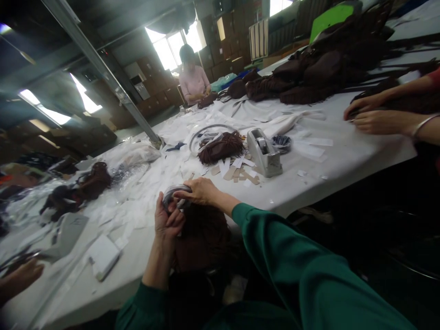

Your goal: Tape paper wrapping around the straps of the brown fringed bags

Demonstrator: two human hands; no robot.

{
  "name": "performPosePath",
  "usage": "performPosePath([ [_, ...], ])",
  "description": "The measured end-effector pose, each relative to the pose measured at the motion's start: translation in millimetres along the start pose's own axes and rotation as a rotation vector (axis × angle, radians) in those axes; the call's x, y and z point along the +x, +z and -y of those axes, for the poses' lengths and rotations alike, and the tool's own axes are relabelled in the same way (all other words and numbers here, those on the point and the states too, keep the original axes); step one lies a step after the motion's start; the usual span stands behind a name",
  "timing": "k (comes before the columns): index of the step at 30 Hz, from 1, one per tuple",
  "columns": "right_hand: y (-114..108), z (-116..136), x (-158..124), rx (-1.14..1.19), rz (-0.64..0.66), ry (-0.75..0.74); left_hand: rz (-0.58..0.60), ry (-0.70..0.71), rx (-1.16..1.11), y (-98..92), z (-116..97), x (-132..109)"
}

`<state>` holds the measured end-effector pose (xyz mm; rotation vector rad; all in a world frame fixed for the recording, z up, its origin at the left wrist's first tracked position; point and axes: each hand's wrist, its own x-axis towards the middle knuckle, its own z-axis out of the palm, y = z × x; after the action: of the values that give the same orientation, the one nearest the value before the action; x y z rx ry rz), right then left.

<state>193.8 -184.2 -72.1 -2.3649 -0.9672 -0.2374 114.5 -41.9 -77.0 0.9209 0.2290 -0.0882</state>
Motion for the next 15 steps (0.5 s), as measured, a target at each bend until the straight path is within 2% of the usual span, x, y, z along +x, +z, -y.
performPosePath([
  [3, 2.3, -11.8, -4.1, -0.124, 0.028, -0.008, 0.015, -0.044, 0.013, -1.3, 8.4, 4.3],
  [7, 5.4, -30.2, -16.0, -0.221, 0.097, -0.154, 0.101, -0.173, 0.308, -9.3, 8.9, 2.7],
  [10, 11.6, -39.3, -25.5, -0.218, 0.098, -0.275, 0.189, -0.198, 0.456, -16.2, 9.4, -0.5],
  [15, 29.3, -43.0, -42.1, -0.215, 0.043, -0.314, 0.231, -0.134, 0.381, -26.7, 26.2, -6.5],
])
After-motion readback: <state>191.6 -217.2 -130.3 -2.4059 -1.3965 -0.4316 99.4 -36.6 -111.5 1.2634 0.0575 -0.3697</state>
